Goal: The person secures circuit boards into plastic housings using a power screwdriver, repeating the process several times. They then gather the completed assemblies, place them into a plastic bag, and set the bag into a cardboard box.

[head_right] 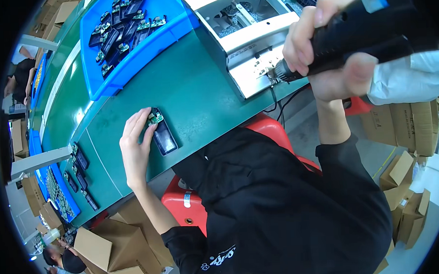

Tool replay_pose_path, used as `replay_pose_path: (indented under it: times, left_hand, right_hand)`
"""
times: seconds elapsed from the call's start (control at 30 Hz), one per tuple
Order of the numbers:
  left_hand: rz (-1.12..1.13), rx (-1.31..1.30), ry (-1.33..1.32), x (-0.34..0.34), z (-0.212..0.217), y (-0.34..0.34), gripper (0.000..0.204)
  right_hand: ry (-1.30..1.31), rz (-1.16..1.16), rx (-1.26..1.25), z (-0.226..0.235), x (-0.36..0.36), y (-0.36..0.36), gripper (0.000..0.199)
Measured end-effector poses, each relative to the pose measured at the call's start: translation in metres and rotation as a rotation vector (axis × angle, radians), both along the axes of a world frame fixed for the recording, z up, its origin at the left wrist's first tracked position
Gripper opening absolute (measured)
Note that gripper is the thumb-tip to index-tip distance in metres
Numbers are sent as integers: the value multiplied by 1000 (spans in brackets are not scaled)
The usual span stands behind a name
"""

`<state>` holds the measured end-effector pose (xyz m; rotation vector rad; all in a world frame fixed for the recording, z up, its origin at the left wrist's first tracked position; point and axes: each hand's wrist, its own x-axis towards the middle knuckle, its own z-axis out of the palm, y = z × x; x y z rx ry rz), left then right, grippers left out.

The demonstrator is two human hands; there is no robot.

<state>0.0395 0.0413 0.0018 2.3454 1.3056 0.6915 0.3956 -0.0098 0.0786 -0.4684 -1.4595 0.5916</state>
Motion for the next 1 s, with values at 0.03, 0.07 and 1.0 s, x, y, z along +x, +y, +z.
replay_pose_path:
  times: [0.03,0.07,1.0]
  left_hand:
    - [9,-11,-29,6,0,0,29]
    - [23,-22,-60,11,-1,0,29]
    - [-239,-96,-385,82,-34,-22,28]
  right_hand:
    - [-8,-11,3,-3,-1,2,74]
    - [-17,-17,6,-4,-1,3,73]
    - [-112,382,-14,-41,-98,24,76]
